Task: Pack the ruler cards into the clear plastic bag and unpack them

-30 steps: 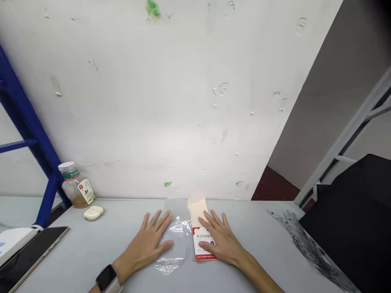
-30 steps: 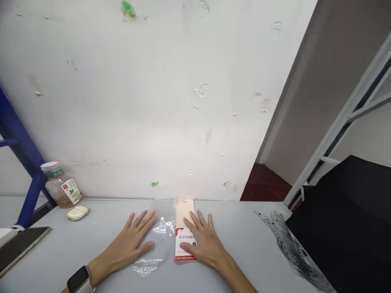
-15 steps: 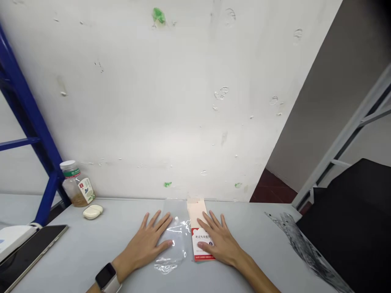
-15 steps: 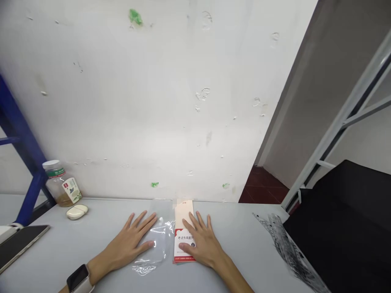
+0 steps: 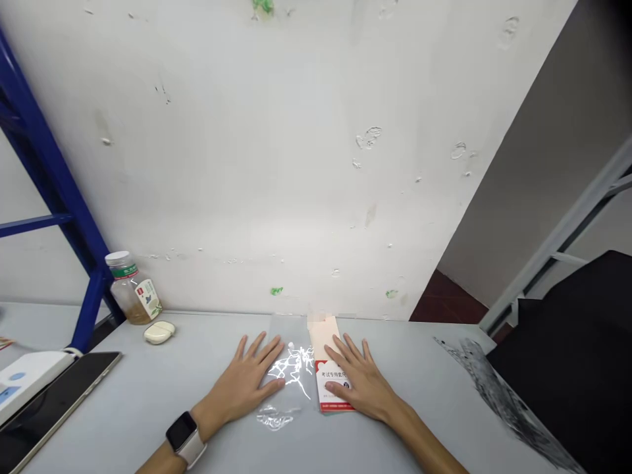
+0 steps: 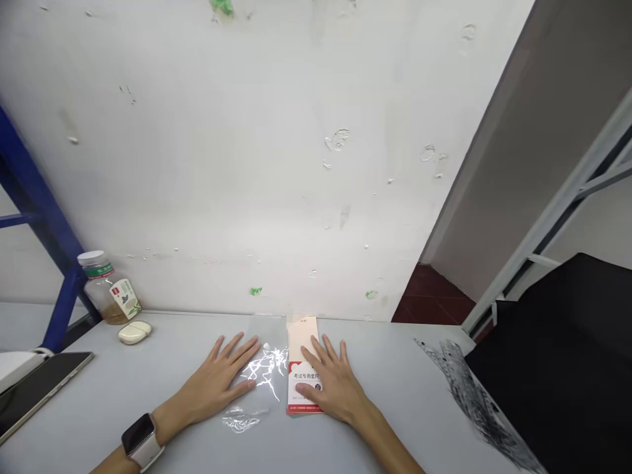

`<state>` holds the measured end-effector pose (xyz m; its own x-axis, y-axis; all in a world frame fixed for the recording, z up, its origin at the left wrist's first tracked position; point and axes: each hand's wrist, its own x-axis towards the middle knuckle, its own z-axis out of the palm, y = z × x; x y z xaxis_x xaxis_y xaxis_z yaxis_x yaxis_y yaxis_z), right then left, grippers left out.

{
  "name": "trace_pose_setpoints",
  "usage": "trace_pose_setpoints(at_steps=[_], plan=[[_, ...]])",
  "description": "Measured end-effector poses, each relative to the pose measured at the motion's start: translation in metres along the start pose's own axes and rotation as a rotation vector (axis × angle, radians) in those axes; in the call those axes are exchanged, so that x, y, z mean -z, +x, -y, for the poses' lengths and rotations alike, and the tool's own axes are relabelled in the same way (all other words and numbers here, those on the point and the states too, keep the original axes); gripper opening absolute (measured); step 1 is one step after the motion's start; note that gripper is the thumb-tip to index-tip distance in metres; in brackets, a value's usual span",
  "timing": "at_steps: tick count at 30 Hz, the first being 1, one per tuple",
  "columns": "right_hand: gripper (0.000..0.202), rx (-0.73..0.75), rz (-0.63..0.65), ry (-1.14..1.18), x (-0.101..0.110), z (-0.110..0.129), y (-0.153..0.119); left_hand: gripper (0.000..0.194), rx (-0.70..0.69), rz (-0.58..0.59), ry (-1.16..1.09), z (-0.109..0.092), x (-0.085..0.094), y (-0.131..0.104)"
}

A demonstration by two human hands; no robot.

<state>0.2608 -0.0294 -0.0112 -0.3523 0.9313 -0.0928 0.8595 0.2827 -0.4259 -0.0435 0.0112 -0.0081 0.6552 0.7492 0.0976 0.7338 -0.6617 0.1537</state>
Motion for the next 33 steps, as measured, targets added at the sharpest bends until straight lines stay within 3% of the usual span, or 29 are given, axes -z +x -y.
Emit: trace_pose_setpoints(at_steps=[17, 24, 33], plan=[[0.071, -0.001, 0.006, -0.02, 0.0001, 0.0, 0.0005, 0.064, 0.028, 0.029, -0.028, -0.0002, 0.0003, -0.0003], [0.072, -0.007, 0.015, 0.011, 0.001, -0.0002, 0.0005, 0.062, -0.004, -0.021, -0.005, 0.0023, -0.0022, 0.0004], [0.07, 0.003, -0.01, 0.008, -0.0012, -0.0018, 0.0, 0.062, 0.012, 0.021, 0.004, 0.0011, -0.0009, -0.0001]])
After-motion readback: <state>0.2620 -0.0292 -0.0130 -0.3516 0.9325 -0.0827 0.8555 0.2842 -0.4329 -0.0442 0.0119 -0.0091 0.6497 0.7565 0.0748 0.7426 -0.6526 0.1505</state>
